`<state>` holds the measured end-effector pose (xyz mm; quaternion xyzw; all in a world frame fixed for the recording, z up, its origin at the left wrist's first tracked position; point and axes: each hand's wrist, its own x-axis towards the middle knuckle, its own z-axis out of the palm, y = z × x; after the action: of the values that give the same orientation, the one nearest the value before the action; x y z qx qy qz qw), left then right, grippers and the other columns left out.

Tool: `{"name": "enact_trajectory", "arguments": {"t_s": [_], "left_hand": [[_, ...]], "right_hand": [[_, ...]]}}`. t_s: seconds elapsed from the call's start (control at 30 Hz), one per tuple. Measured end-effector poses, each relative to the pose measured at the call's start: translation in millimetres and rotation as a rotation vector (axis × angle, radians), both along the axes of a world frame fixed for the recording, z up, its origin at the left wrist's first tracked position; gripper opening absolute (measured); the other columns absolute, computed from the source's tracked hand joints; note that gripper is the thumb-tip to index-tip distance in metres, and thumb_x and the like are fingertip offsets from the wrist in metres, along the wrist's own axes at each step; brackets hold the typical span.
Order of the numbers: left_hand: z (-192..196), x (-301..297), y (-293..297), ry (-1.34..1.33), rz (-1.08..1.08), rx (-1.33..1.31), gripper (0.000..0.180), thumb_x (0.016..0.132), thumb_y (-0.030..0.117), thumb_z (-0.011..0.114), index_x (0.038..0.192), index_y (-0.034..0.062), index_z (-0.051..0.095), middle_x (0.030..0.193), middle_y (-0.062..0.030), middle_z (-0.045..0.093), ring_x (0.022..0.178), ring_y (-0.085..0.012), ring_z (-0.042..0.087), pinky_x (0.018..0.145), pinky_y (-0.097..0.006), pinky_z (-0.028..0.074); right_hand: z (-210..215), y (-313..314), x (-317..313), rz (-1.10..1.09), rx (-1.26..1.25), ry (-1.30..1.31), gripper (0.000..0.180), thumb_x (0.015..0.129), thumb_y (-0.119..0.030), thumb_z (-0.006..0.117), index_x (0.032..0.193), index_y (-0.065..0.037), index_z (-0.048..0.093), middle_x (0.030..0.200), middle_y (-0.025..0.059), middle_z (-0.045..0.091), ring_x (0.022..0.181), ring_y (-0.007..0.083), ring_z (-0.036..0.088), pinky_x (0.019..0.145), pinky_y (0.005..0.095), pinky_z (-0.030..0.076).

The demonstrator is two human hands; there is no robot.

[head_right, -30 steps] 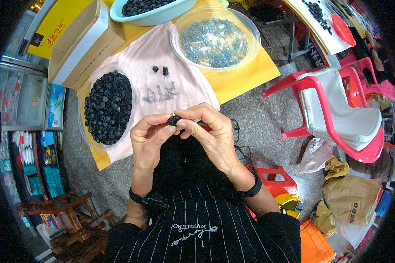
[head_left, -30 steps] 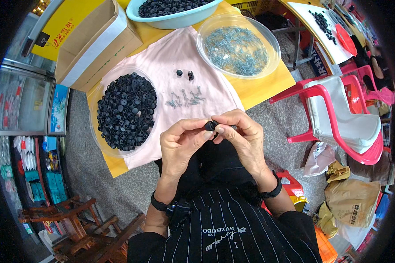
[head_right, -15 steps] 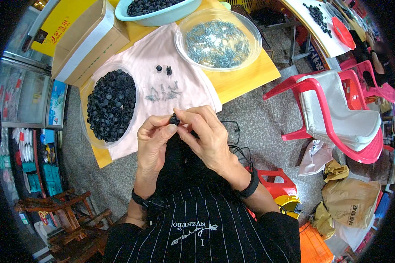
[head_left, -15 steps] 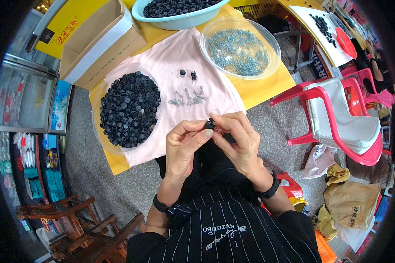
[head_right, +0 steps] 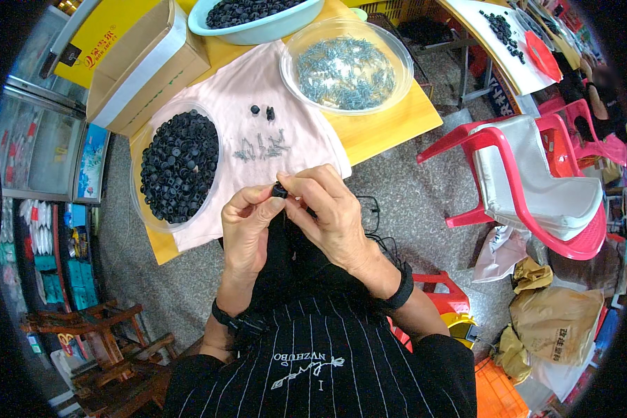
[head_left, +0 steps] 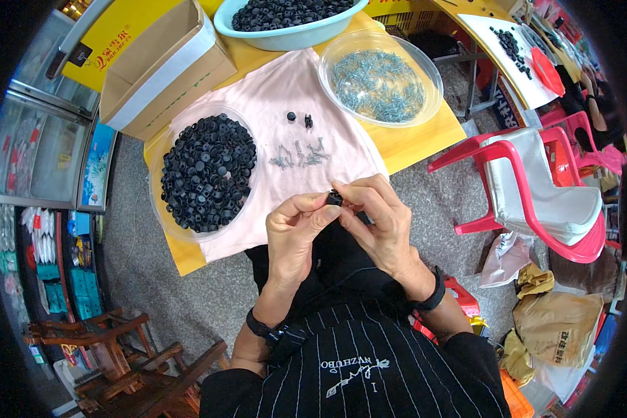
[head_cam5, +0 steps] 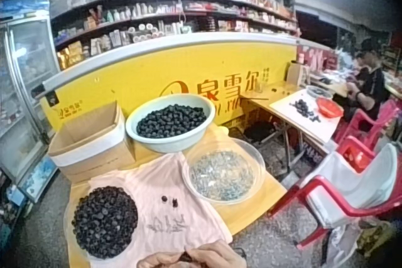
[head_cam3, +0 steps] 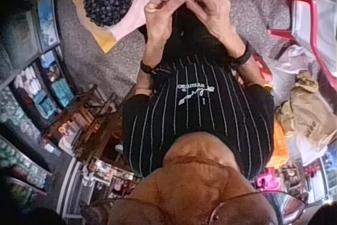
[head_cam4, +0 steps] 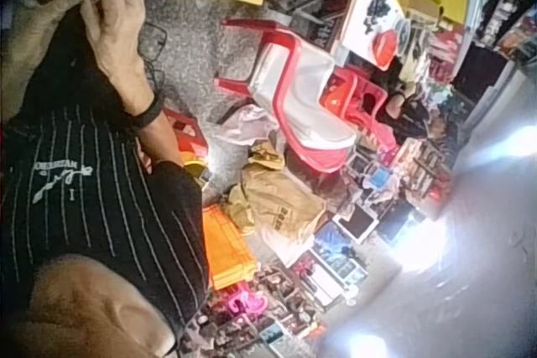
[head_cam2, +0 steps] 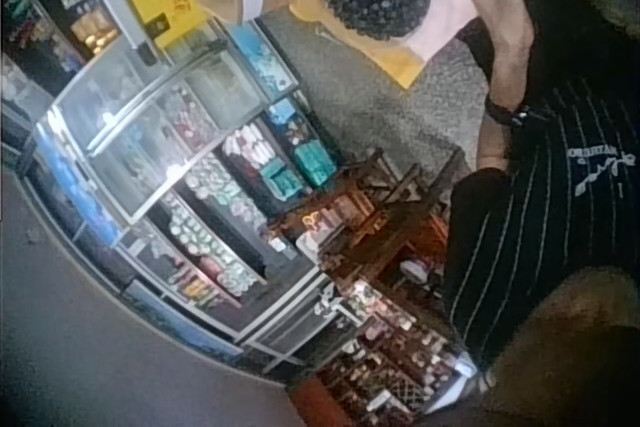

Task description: The person is assembling small black plastic components by pressing two parts together.

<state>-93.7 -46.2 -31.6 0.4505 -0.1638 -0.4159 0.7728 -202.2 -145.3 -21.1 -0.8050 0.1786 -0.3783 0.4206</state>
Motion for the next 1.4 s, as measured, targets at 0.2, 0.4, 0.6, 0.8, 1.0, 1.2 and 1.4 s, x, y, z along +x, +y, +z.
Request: {"name": "enact_trajectory", "arguments": {"t_s": [0.2, 0.4, 0.6, 0.8, 1.0, 1.2, 1.4], "left_hand": [[-1, -7, -3, 0.051, 0.04, -0.039, 0.016, 0.08, -0.006, 0.07, 0.095, -0.0024, 0.066, 0.095, -0.0109, 0.068, 0.085, -0.0121, 0.065, 0.08, -0.023, 0.053], [-1, -7, -4, 0.07, 0.047, -0.066, 0.017, 0.08, -0.007, 0.069, 0.096, -0.0026, 0.066, 0.098, -0.0119, 0.068, 0.087, -0.0127, 0.065, 0.082, -0.024, 0.053], [3, 1, -10, 0.065, 0.043, -0.075, 0.017, 0.082, -0.005, 0.068, 0.098, -0.0022, 0.064, 0.1, -0.0116, 0.068, 0.09, -0.013, 0.064, 0.085, -0.025, 0.052], [5, 16, -10, 0.174, 0.02, -0.056, 0.013, 0.088, 0.001, 0.062, 0.101, -0.0009, 0.061, 0.099, -0.0112, 0.067, 0.09, -0.0151, 0.065, 0.085, -0.028, 0.053], [6, 31, -10, 0.243, -0.042, -0.091, 0.015, 0.094, 0.01, 0.057, 0.103, -0.0013, 0.061, 0.098, -0.0106, 0.066, 0.091, -0.0147, 0.065, 0.085, -0.027, 0.053], [-1, 33, -9, 0.208, -0.073, -0.014, 0.016, 0.095, 0.014, 0.057, 0.102, 0.0001, 0.059, 0.094, -0.0085, 0.066, 0.087, -0.012, 0.065, 0.081, -0.025, 0.053], [0, 32, -10, 0.243, -0.121, -0.029, 0.016, 0.096, 0.016, 0.055, 0.101, 0.0009, 0.059, 0.093, -0.0078, 0.066, 0.084, -0.0109, 0.065, 0.081, -0.025, 0.053]], "right_hand": [[-3, 1, 0, -0.052, -0.073, -0.019, 0.037, 0.07, 0.0, 0.072, 0.106, -0.001, 0.063, 0.088, 0.009, 0.06, 0.077, 0.0229, 0.057, 0.066, 0.0312, 0.048], [-2, 4, 3, -0.077, -0.111, -0.043, 0.035, 0.07, 0.002, 0.071, 0.105, -0.001, 0.063, 0.086, 0.0095, 0.06, 0.075, 0.0224, 0.058, 0.066, 0.03, 0.049], [1, 2, 17, -0.101, 0.131, -0.121, 0.036, 0.073, 0.006, 0.071, 0.108, -0.004, 0.064, 0.086, 0.0069, 0.058, 0.071, 0.0134, 0.058, 0.061, 0.0249, 0.05], [15, -13, 32, -0.053, 0.002, -0.05, 0.036, 0.073, 0.005, 0.072, 0.107, -0.003, 0.064, 0.087, 0.0062, 0.058, 0.07, 0.011, 0.059, 0.057, 0.0227, 0.05], [15, -21, 41, 0.022, 0.006, 0.064, 0.031, 0.074, 0.003, 0.071, 0.104, -0.003, 0.065, 0.085, 0.0049, 0.057, 0.067, 0.01, 0.059, 0.056, 0.0224, 0.051], [13, -20, 44, 0.053, 0.023, 0.053, 0.03, 0.073, 0.001, 0.072, 0.102, -0.003, 0.065, 0.085, 0.0047, 0.057, 0.067, 0.0097, 0.059, 0.054, 0.0218, 0.049], [15, -22, 40, 0.072, 0.012, 0.058, 0.03, 0.072, 0.0, 0.073, 0.101, -0.003, 0.065, 0.086, 0.0046, 0.057, 0.066, 0.0106, 0.057, 0.053, 0.022, 0.048]]}}
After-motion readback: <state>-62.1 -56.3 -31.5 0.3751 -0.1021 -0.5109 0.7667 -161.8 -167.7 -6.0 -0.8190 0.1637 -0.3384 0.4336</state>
